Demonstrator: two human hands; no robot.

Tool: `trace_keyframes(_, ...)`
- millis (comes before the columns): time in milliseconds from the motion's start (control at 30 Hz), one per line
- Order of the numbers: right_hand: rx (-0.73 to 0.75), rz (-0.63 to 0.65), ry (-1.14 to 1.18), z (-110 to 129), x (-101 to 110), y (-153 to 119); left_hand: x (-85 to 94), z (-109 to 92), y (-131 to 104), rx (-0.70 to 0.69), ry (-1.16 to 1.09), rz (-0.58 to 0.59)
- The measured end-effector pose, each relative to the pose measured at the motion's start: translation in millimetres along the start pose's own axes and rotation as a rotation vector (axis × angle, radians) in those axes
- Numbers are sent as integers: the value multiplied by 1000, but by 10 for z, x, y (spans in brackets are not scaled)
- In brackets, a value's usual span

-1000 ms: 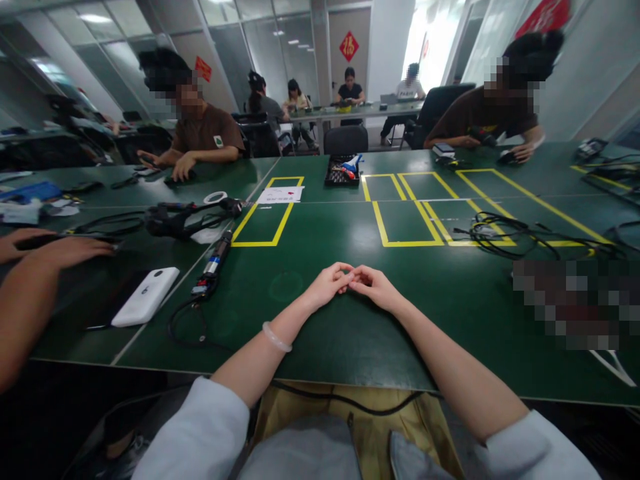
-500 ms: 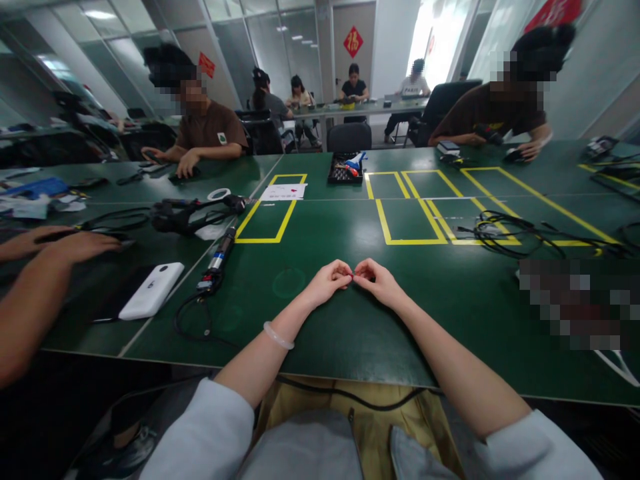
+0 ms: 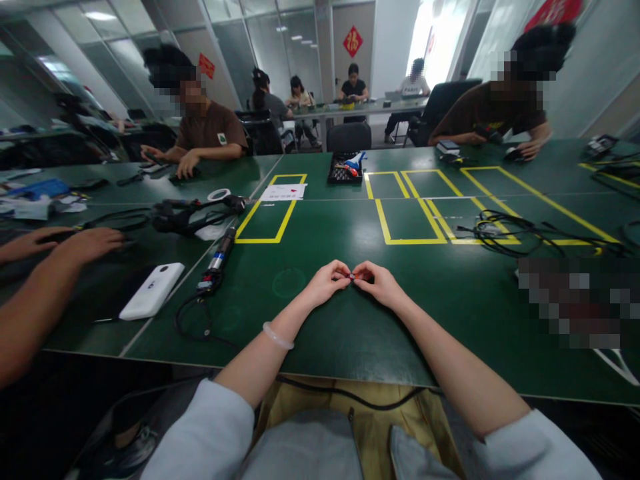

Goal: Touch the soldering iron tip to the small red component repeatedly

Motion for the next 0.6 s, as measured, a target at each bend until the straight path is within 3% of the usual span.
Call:
trace_keyframes(133, -11, 7, -5, 3, 6, 1, 135, -86, -17, 28, 129, -13)
trace_keyframes(233, -28, 13, -2, -5, 9, 4, 427, -167, -87, 72, 359, -53)
trace_keyframes(400, -54, 25, 5, -24, 7, 3, 1312, -194, -427, 149, 926, -251)
trace_keyframes(500, -52, 27, 18, -28, -2, 1, 1960, -83, -764, 319, 1220, -428)
trace_keyframes(600, -54, 26, 20, -27, -14, -2, 2514, 113, -1109, 523, 1318, -469)
Point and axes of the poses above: each hand's wrist, its own y-axis towards the middle knuckle, its own x-axis out of the back of the hand, z = x × y, the point moved 4 cm from there along y, towards the middle knuckle, and after that the axes turned 1 degree about -x, right-handed, at the moved point
